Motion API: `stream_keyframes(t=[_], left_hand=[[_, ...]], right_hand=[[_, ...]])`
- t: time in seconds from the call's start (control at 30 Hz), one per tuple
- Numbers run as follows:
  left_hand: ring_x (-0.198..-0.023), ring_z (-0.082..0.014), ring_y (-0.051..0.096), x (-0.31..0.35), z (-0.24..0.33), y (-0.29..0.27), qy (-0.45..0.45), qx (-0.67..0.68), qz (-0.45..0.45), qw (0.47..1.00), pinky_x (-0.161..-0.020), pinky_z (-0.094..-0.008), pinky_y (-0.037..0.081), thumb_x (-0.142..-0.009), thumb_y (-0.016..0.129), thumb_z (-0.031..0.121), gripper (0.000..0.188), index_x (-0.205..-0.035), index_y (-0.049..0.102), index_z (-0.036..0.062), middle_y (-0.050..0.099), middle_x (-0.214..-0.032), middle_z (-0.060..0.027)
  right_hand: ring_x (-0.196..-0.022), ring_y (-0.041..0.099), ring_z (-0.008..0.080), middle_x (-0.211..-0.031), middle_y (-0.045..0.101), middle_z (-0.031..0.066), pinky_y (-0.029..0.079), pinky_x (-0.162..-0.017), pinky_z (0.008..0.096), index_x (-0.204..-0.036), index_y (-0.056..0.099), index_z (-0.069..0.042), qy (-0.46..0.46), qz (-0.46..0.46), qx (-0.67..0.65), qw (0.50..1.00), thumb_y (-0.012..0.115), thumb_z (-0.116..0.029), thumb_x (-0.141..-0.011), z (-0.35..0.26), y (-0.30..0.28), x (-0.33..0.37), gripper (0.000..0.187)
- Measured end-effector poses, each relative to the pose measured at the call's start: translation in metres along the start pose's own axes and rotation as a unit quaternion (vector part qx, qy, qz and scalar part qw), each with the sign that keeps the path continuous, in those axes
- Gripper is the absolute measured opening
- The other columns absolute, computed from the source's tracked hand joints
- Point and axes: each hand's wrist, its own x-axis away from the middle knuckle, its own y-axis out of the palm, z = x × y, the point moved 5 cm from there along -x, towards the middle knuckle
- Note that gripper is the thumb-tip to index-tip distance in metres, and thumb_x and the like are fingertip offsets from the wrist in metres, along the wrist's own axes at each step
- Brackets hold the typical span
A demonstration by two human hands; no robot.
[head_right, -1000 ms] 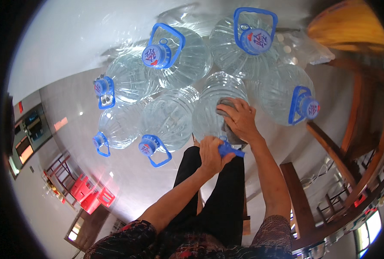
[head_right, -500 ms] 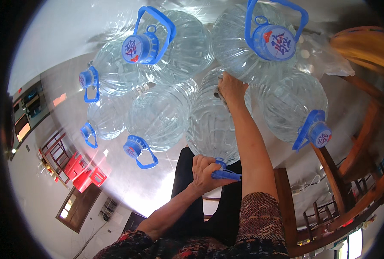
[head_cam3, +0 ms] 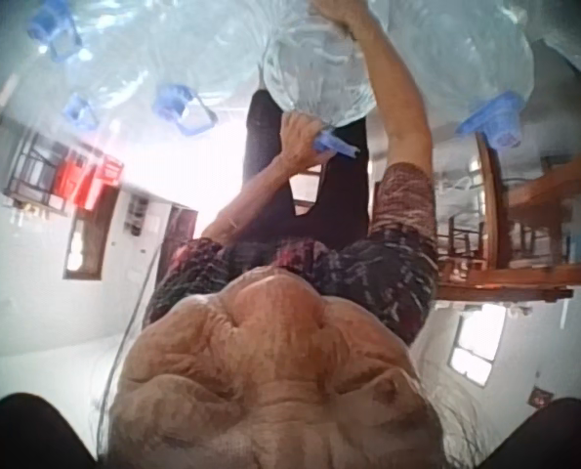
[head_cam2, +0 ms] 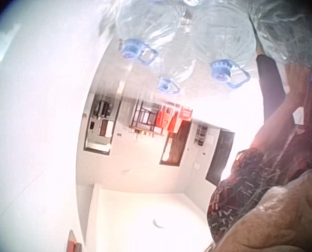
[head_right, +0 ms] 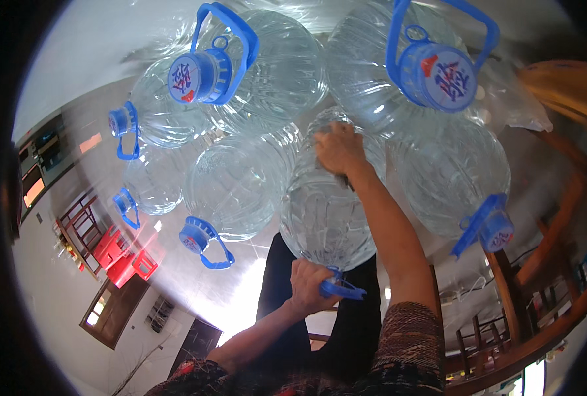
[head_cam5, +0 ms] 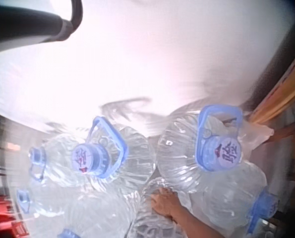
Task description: The person sits on the floor and wipes the exterior of several large plastic water bottles using a grey cloth. They handle the bottles one at a time, rotating them to clean different sides, and occasionally move them to different positions on the floor.
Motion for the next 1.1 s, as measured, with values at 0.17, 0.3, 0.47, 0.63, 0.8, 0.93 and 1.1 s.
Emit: stream_keyframes(t=[0.17, 0.3, 0.47, 0.63, 0.8, 0.93, 1.1], left_hand=[[-0.068, -0.0248, 0.052, -0.001, 0.001, 0.001, 0.012, 0.024, 0.013, 1.000, -0.064, -0.0386, 0.037, -0.059, 0.076, 0.013, 0.042, -0.092, 0.050, 0.0107, 0.055, -0.079, -0.0048], [-0.076, -0.0239, 0.055, 0.002, 0.000, 0.002, -0.008, 0.043, -0.026, 0.999, -0.075, -0.0405, 0.039, -0.059, 0.078, 0.022, 0.040, -0.091, 0.056, 0.0101, 0.059, -0.085, -0.0052], [-0.075, -0.0241, 0.055, 0.003, -0.006, -0.001, 0.003, 0.059, -0.007, 0.998, -0.074, -0.0392, 0.038, -0.059, 0.077, 0.018, 0.042, -0.093, 0.055, 0.0089, 0.059, -0.087, -0.0056], [-0.074, -0.0249, 0.054, 0.000, -0.003, 0.000, 0.003, 0.058, -0.017, 0.998, -0.070, -0.0386, 0.038, -0.057, 0.077, 0.016, 0.045, -0.094, 0.054, 0.0090, 0.058, -0.087, -0.0060], [-0.072, -0.0263, 0.053, 0.000, -0.004, -0.003, 0.013, 0.044, -0.002, 0.999, -0.067, -0.0384, 0.037, -0.055, 0.078, 0.015, 0.046, -0.093, 0.052, 0.0084, 0.057, -0.085, -0.0078], [-0.072, -0.0262, 0.054, -0.002, 0.000, -0.003, 0.026, 0.041, 0.006, 0.999, -0.067, -0.0382, 0.038, -0.056, 0.079, 0.015, 0.047, -0.093, 0.051, 0.0075, 0.057, -0.085, -0.0089], [-0.071, -0.0273, 0.052, -0.001, 0.000, 0.001, 0.048, 0.049, -0.001, 0.998, -0.065, -0.0383, 0.037, -0.054, 0.079, 0.014, 0.051, -0.094, 0.049, 0.0072, 0.055, -0.083, -0.0090]], right_hand=[[-0.120, 0.045, 0.0401, -0.130, 0.047, 0.0211, 0.036, -0.100, 0.0510, -0.123, 0.058, -0.022, 0.086, 0.027, -0.019, 0.996, 0.046, -0.034, -0.089, 0.048, 0.017, -0.055, 0.037], [-0.119, 0.046, 0.0413, -0.129, 0.047, 0.0225, 0.037, -0.100, 0.0500, -0.123, 0.056, -0.022, 0.122, 0.026, -0.004, 0.992, 0.045, -0.035, -0.089, 0.060, 0.023, -0.076, 0.038], [-0.122, 0.044, 0.0389, -0.132, 0.046, 0.0197, 0.038, -0.100, 0.0485, -0.119, 0.060, -0.021, 0.025, -0.111, 0.094, 0.989, 0.046, -0.031, -0.086, 0.009, 0.016, -0.060, 0.037], [-0.127, 0.037, 0.0375, -0.136, 0.041, 0.0186, 0.034, -0.102, 0.0484, -0.116, 0.063, -0.021, -0.075, -0.200, 0.043, 0.976, 0.050, -0.027, -0.082, -0.030, 0.005, 0.000, 0.037], [-0.130, 0.031, 0.0397, -0.141, 0.035, 0.0197, 0.027, -0.106, 0.0491, -0.125, 0.057, -0.023, -0.153, 0.086, 0.007, 0.984, 0.051, -0.022, -0.084, -0.055, -0.024, 0.105, 0.042], [-0.133, 0.026, 0.0412, -0.146, 0.027, 0.0207, 0.026, -0.107, 0.0506, -0.135, 0.046, -0.024, -0.018, 0.101, -0.082, 0.991, 0.049, -0.026, -0.087, -0.003, -0.019, 0.099, 0.048], [-0.127, 0.033, 0.0428, -0.138, 0.034, 0.0232, 0.029, -0.104, 0.0511, -0.137, 0.041, -0.024, 0.145, 0.078, -0.173, 0.971, 0.046, -0.031, -0.089, 0.085, 0.010, 0.026, 0.049]])
